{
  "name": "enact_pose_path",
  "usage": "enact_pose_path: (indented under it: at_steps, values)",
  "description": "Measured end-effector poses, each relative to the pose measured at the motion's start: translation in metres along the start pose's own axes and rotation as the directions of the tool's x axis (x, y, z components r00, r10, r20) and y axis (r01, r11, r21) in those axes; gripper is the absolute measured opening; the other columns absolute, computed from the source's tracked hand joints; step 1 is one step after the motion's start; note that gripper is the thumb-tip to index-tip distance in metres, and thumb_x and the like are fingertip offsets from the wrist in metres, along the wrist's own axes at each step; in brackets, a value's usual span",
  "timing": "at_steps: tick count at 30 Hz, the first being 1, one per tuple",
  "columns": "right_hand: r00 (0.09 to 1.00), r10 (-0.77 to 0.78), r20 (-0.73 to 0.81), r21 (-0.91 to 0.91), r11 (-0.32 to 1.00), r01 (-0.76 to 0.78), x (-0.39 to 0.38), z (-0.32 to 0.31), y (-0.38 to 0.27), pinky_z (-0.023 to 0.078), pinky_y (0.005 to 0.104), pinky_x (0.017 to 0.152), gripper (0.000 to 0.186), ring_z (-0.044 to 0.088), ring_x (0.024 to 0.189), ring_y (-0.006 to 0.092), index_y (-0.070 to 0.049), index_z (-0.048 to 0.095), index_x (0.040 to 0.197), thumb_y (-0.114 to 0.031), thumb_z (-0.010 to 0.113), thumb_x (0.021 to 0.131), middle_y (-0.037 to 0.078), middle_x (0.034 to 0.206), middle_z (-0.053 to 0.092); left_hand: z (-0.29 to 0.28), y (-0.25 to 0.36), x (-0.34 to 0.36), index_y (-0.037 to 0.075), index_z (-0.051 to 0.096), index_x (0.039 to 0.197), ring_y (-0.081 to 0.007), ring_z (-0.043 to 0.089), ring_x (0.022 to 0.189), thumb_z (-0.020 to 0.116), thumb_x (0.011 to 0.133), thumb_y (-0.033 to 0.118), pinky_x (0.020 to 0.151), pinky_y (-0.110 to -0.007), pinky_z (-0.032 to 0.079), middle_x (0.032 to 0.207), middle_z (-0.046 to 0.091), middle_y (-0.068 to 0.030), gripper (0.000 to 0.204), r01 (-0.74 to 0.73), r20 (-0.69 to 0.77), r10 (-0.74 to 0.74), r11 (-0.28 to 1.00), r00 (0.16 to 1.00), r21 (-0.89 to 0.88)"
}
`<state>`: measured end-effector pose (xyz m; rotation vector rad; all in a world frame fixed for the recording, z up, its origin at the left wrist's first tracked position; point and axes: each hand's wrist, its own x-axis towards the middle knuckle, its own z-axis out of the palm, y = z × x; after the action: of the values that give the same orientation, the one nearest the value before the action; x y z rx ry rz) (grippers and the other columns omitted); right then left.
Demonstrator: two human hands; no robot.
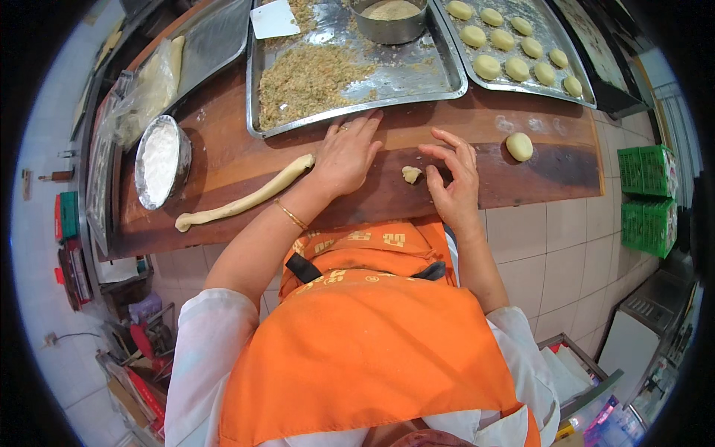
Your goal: The person fills dough with a crumbly mixture and shapes it into rounds, placing them onto a metal tray.
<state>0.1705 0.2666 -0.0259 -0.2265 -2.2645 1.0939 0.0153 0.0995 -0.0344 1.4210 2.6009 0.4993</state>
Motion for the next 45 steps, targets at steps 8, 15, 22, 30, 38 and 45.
enact_pose_path:
  at_steps: [8, 15, 22, 30, 38, 45]
  values:
    - [0.998, -0.063, 0.002, -0.020, 0.998, 0.063, 0.002, -0.006, -0.015, 0.042, 0.0420, 0.101, 0.029, 0.053, 0.117, 0.0337, -0.008, 0.071, 0.101, 0.001, 0.061, 0.075, 0.012, 0.126, 0.061, 0.006, -0.021, -0.002, 0.003, 0.049, 0.140, -0.0304, 0.052, 0.127, 0.044, 0.102, 0.027, 0.113, -0.042, 0.032, 0.136, 0.056, -0.0157, 0.044, 0.027, -0.122, -0.088, 0.902, 0.989, -0.430]
    - [0.994, 0.081, 0.073, 0.165, 0.982, -0.092, -0.016, 0.000, -0.002, 0.051, 0.0311, 0.072, 0.028, 0.064, 0.088, 0.0229, -0.005, 0.071, 0.100, 0.009, 0.058, 0.080, 0.010, 0.102, 0.065, 0.001, -0.012, -0.061, 0.000, 0.048, 0.138, -0.0315, 0.049, 0.126, 0.054, 0.098, 0.030, 0.109, -0.039, 0.037, 0.136, 0.050, -0.0174, 0.051, 0.088, -0.246, -0.220, 0.885, 0.944, -0.457]
    - [0.976, 0.040, 0.216, 0.221, 0.971, -0.089, -0.005, 0.029, -0.033, 0.051, 0.0259, 0.063, 0.027, 0.063, 0.075, 0.0174, -0.003, 0.071, 0.103, 0.009, 0.058, 0.083, 0.009, 0.091, 0.063, 0.002, 0.005, -0.074, -0.002, 0.045, 0.138, -0.0384, 0.053, 0.117, 0.076, 0.084, 0.020, 0.101, -0.047, 0.044, 0.126, 0.055, -0.0215, 0.065, 0.078, -0.283, -0.162, 0.955, 0.945, -0.286]
    - [0.924, -0.216, 0.315, -0.017, 0.972, 0.233, 0.011, 0.035, -0.056, 0.040, 0.0481, 0.101, 0.071, 0.052, 0.119, 0.0349, -0.011, 0.054, 0.136, -0.014, 0.079, 0.070, 0.014, 0.129, 0.056, -0.009, 0.024, -0.068, 0.001, 0.046, 0.137, -0.0218, 0.058, 0.120, 0.039, 0.107, 0.025, 0.097, -0.037, 0.049, 0.133, 0.056, -0.0121, 0.039, 0.119, 0.218, -0.152, -0.487, 0.964, -0.865]
    - [0.992, 0.031, -0.119, -0.373, 0.925, -0.074, 0.021, -0.071, 0.011, 0.045, 0.0463, 0.095, 0.059, 0.057, 0.108, 0.0362, -0.010, 0.058, 0.130, -0.012, 0.077, 0.074, 0.015, 0.117, 0.062, -0.032, 0.039, -0.053, -0.002, 0.047, 0.136, -0.0205, 0.058, 0.118, 0.040, 0.108, 0.027, 0.098, -0.032, 0.047, 0.132, 0.058, -0.0144, 0.041, 0.169, 0.162, -0.191, 0.021, 0.968, -0.985]
    - [0.964, 0.264, -0.031, -0.564, 0.792, -0.235, 0.026, -0.116, 0.060, 0.047, 0.0458, 0.096, 0.064, 0.054, 0.110, 0.0400, -0.012, 0.051, 0.135, -0.007, 0.076, 0.076, 0.018, 0.120, 0.054, -0.040, 0.035, -0.063, -0.001, 0.055, 0.127, -0.0152, 0.062, 0.104, 0.049, 0.104, 0.014, 0.092, -0.027, 0.048, 0.115, 0.066, -0.0111, 0.028, 0.162, 0.127, -0.258, 0.119, 0.958, -0.980]
